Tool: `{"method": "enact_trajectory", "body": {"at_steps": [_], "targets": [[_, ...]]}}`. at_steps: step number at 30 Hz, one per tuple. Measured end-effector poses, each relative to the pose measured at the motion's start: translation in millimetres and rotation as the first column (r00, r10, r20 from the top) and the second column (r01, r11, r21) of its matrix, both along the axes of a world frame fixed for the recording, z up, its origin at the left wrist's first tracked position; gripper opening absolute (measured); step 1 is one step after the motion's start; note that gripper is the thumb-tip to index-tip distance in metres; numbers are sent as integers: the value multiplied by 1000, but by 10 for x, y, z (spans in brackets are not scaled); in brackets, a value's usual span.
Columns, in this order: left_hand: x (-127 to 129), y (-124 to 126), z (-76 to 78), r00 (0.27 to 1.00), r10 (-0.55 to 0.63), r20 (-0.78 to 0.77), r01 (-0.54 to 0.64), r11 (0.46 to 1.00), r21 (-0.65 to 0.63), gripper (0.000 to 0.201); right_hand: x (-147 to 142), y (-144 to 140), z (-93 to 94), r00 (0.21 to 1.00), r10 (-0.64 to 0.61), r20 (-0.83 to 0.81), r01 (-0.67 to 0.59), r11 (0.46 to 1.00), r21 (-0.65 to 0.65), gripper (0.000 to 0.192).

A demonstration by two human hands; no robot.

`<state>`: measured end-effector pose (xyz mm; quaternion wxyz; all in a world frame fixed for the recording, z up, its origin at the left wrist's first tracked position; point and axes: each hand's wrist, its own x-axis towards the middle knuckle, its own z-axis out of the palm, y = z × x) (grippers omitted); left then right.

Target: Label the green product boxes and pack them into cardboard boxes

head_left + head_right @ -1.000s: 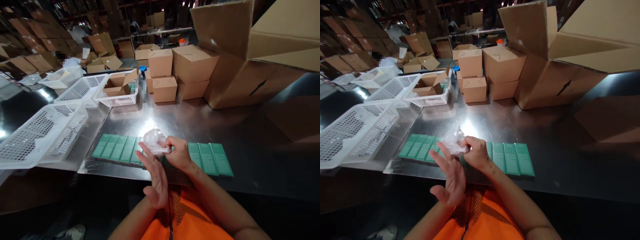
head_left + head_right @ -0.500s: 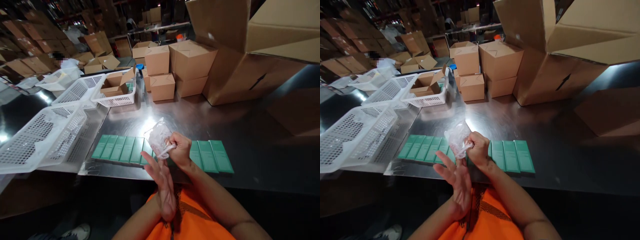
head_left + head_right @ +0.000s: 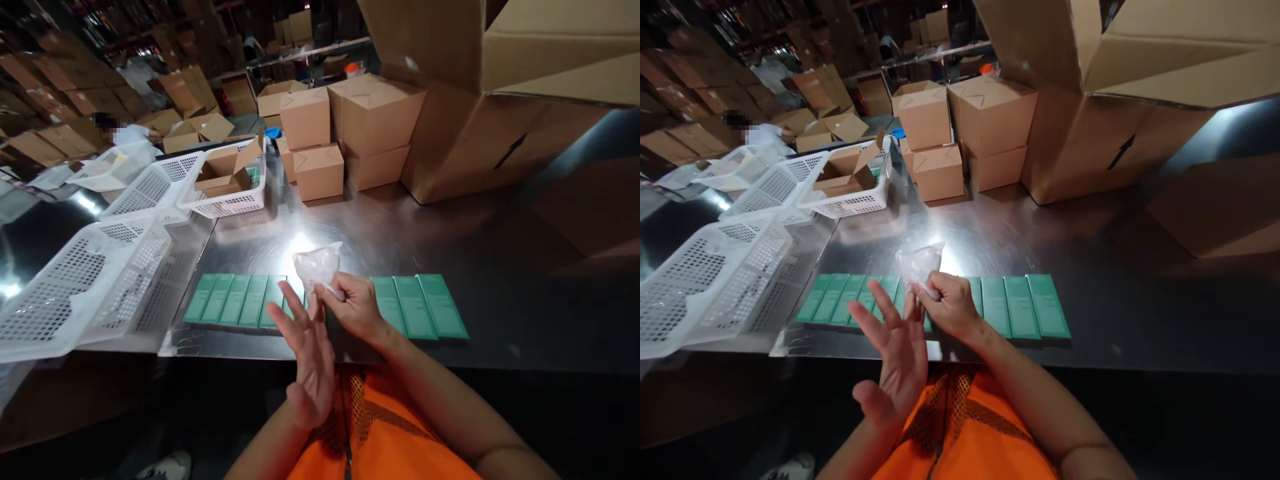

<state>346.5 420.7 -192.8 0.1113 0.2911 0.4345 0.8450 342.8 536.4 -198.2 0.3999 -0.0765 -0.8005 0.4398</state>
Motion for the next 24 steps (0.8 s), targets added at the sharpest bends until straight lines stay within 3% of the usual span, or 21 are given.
{"method": "enact_trajectory", "body": {"at_steps": [1,6,9,11,12,14,17,19,20,21,24], "targets": [[-23,-10,5,1000,-23,-2,23,1000,-14,64,-2,11,-1,1000,-15,-21,16,999,47,40],[-142,-85,108,999,9,51,-4,996,-89,63,-12,114,-4,988,150,-25,-138,951,277,22],[-118,-128,118,998,-42,56,47,994,-100,65,-33,155,-48,997,-13,-81,31,973,228,21],[-95,-158,74,999,-33,14,35,983,-181,64,-49,182,-72,987,-120,-105,137,976,169,24],[-101,-174,45,999,9,-37,-17,970,-241,60,-55,199,-76,981,-159,-107,173,975,139,26],[-164,-195,-2,963,162,-216,-230,909,-346,47,-61,230,-70,976,-196,-92,204,975,88,31],[-354,-182,-14,817,331,-473,-532,748,-396,44,-61,238,-45,986,-158,-54,162,984,75,36],[-449,-155,-3,783,296,-547,-569,695,-439,33,-65,216,-32,989,-138,-52,143,985,99,35],[-462,-145,-2,785,246,-569,-551,697,-459,22,-67,205,-28,987,-150,-61,156,982,110,34],[-449,-143,-6,784,188,-592,-522,715,-465,15,-65,198,-22,980,-182,-81,191,974,125,33],[-308,-191,-48,801,8,-599,-366,798,-478,20,-22,205,3,936,-305,-177,339,917,211,32]]}}
